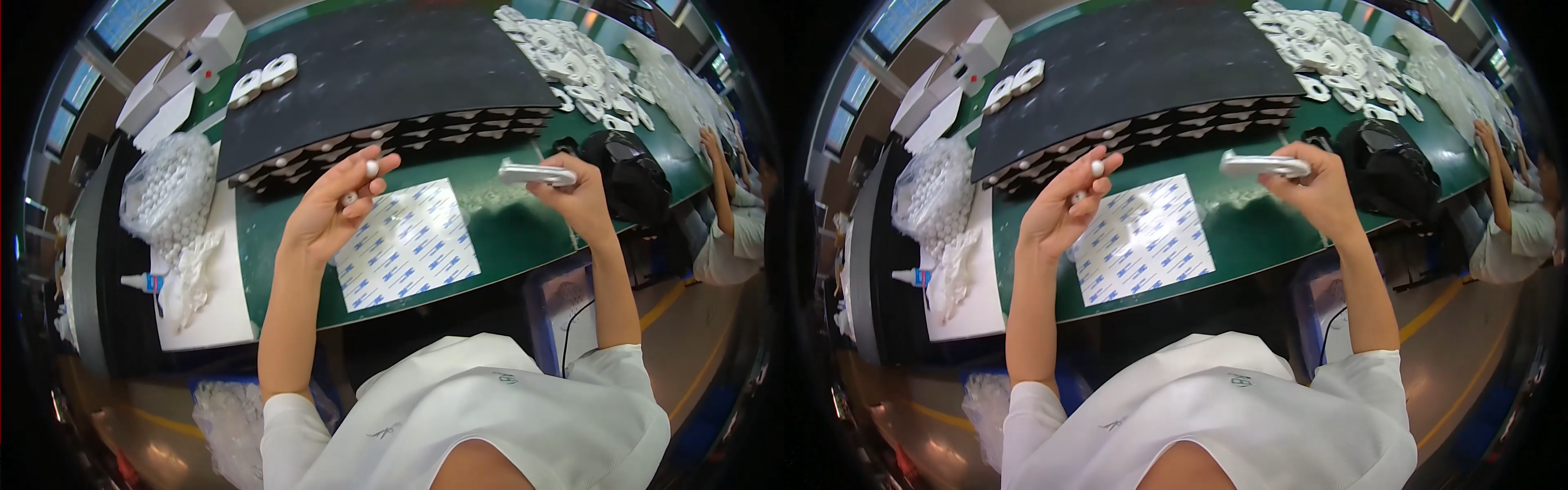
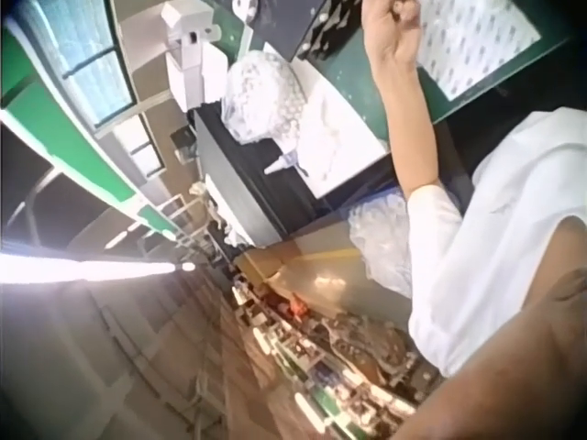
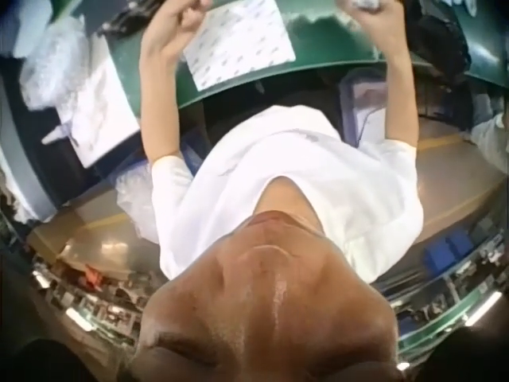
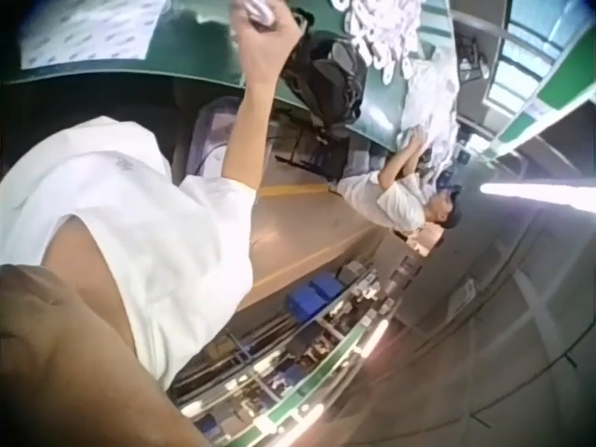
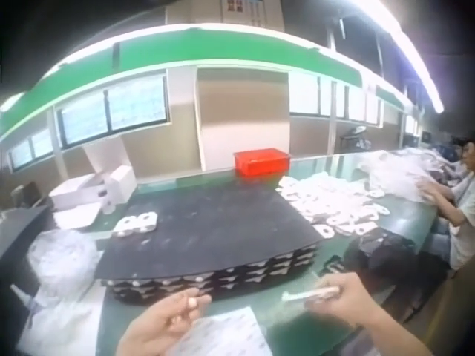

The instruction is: Assembling small plastic components and placing them into sorted trays on a factory assembly line.

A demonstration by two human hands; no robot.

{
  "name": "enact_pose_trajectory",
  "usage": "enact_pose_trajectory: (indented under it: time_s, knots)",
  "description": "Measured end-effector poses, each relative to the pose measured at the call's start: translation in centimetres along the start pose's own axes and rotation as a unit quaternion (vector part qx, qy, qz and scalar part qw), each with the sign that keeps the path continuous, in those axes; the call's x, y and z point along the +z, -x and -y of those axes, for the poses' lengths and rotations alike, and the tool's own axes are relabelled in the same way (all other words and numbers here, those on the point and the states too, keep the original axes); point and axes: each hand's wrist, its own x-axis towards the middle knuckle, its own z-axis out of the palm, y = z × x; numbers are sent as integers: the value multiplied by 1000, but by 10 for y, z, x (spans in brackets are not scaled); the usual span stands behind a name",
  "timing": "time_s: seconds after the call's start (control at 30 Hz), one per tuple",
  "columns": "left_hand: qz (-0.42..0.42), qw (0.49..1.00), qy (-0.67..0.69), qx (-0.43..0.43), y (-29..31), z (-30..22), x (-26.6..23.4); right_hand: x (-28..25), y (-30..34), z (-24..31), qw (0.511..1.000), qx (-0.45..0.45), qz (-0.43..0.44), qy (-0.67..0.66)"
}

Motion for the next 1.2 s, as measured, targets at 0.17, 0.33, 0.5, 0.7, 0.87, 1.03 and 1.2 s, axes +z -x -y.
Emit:
enact_pose_trajectory:
  time_s: [0.17, 0.33, 0.5, 0.7, 0.87, 1.03, 1.2]
  knots:
    - [-54, 997, -41, 32, 1, 1, -12, 60, -6, 11, 996, -57, 54, -38]
    - [-21, 994, -64, 85, -3, 1, -18, 109, -15, 7, 977, 15, 132, -165]
    - [-14, 990, -69, 123, 0, 1, -13, 131, -20, 0, 975, 26, 169, -142]
    - [3, 987, -93, 129, 0, 2, -18, 139, -15, 0, 984, 5, 155, -90]
    - [-5, 989, -78, 126, -1, 1, -14, 137, -15, 1, 987, -1, 140, -77]
    - [-7, 990, -64, 123, -1, 1, -15, 138, -15, -4, 988, -12, 126, -88]
    - [-7, 990, -63, 125, -1, 2, -12, 141, -10, -2, 980, -139, 128, 54]
